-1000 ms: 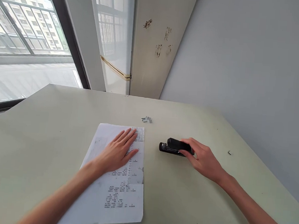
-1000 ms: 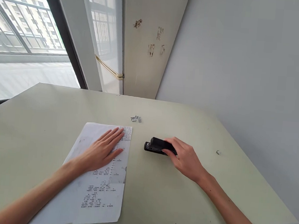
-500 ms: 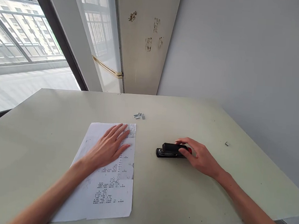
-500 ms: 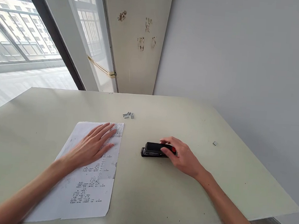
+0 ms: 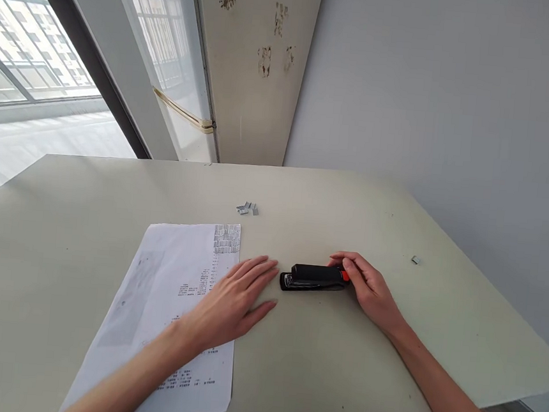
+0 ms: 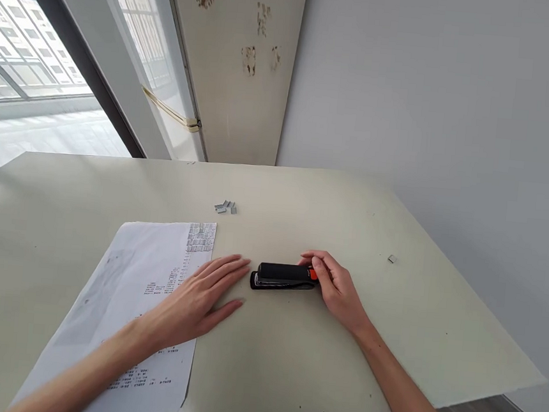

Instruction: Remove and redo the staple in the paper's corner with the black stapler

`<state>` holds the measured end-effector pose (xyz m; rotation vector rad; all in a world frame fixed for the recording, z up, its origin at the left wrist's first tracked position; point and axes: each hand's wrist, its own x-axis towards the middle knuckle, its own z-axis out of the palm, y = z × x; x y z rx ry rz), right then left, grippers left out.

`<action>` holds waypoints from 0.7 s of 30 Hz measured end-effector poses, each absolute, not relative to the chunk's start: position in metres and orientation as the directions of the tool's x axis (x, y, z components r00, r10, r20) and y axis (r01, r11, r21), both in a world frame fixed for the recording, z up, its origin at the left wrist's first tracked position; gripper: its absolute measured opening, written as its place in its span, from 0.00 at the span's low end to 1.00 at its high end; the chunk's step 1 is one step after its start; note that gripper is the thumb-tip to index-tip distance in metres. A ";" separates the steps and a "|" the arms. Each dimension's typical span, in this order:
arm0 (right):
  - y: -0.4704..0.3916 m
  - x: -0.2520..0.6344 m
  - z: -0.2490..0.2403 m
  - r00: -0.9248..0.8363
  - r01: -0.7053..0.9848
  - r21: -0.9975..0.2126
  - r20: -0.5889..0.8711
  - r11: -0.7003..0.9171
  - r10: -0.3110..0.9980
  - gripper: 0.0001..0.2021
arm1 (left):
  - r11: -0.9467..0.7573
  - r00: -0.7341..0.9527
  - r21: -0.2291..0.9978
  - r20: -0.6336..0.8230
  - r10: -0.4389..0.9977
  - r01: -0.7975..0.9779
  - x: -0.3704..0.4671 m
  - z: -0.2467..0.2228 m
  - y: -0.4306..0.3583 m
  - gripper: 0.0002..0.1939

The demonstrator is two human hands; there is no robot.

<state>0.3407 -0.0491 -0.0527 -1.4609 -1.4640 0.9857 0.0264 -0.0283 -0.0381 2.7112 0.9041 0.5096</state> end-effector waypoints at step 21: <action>-0.050 0.338 -0.051 -0.079 0.496 -0.864 0.048 0.081 0.996 0.23 | -0.737 0.693 0.429 0.290 0.660 0.522 0.032 -0.032 -0.023 0.21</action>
